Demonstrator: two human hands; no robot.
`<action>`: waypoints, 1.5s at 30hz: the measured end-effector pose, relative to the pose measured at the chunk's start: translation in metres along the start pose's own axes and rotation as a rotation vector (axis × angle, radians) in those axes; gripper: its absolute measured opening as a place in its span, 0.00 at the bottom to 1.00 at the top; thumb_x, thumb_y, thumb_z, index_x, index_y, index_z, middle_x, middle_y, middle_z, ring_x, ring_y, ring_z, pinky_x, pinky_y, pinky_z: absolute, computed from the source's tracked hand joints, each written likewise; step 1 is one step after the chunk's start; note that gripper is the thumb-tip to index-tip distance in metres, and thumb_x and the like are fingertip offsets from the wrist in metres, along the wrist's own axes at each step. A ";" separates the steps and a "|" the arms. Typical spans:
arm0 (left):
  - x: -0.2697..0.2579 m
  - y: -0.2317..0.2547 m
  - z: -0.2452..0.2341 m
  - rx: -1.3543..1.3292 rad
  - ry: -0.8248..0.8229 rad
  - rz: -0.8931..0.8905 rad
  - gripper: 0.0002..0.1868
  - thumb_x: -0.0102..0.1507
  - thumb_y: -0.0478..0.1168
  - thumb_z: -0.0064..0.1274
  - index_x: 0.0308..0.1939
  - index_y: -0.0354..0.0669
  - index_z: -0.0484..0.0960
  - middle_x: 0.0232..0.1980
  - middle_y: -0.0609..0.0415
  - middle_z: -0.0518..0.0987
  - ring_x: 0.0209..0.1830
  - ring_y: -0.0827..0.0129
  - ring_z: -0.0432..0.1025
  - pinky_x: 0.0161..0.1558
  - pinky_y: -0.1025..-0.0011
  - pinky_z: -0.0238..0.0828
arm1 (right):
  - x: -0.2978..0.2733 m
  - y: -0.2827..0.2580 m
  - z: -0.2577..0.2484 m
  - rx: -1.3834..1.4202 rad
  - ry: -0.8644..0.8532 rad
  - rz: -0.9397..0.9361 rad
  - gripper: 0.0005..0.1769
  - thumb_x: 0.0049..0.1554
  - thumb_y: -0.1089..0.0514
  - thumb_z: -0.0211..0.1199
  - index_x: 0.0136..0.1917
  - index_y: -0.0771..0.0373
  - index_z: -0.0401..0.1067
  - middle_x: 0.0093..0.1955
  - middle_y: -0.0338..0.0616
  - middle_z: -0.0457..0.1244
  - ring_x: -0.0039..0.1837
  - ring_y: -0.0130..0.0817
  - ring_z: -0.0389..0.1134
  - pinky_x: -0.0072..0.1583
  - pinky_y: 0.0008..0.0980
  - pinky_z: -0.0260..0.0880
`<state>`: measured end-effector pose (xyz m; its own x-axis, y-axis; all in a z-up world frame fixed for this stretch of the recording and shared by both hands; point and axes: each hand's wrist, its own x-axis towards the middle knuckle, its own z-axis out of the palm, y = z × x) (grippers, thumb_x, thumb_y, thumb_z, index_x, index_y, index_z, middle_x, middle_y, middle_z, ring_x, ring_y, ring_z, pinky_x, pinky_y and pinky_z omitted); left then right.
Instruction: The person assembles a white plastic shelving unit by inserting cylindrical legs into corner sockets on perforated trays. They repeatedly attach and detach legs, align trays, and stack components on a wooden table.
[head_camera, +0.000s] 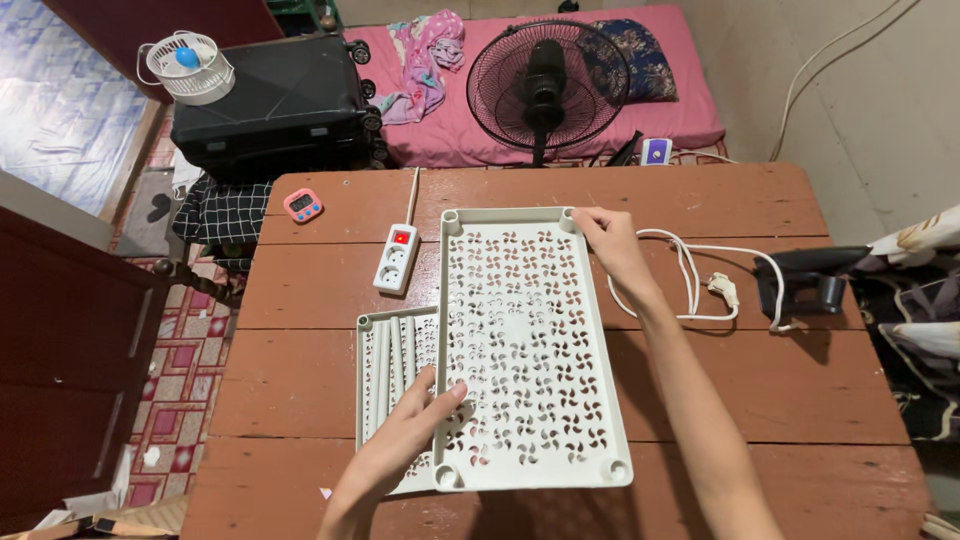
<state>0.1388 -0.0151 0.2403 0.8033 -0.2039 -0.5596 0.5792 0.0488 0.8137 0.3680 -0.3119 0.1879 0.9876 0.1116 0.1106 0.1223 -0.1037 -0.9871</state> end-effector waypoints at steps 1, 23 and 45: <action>0.001 0.001 -0.001 0.029 0.000 0.011 0.28 0.64 0.51 0.51 0.64 0.42 0.69 0.46 0.49 0.82 0.44 0.71 0.76 0.45 0.71 0.75 | 0.000 -0.001 0.000 0.019 -0.010 0.004 0.18 0.65 0.53 0.60 0.53 0.72 0.79 0.41 0.32 0.66 0.41 0.17 0.60 0.43 0.22 0.60; 0.033 0.057 0.001 0.783 0.354 0.239 0.35 0.66 0.53 0.50 0.67 0.30 0.60 0.39 0.36 0.80 0.40 0.51 0.76 0.46 0.58 0.72 | -0.005 0.026 0.017 -0.061 0.165 -0.067 0.16 0.65 0.57 0.59 0.50 0.75 0.78 0.39 0.36 0.67 0.41 0.18 0.61 0.42 0.24 0.61; 0.260 0.115 0.055 1.194 0.181 0.980 0.17 0.70 0.50 0.46 0.34 0.43 0.81 0.30 0.42 0.80 0.34 0.44 0.77 0.37 0.50 0.70 | 0.002 0.013 0.006 -0.089 0.126 -0.040 0.16 0.64 0.55 0.60 0.49 0.72 0.79 0.44 0.45 0.70 0.44 0.25 0.67 0.45 0.24 0.66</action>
<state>0.4062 -0.1160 0.1972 0.8446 -0.4386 0.3071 -0.5351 -0.7092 0.4589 0.3715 -0.3073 0.1742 0.9856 -0.0066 0.1688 0.1646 -0.1890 -0.9681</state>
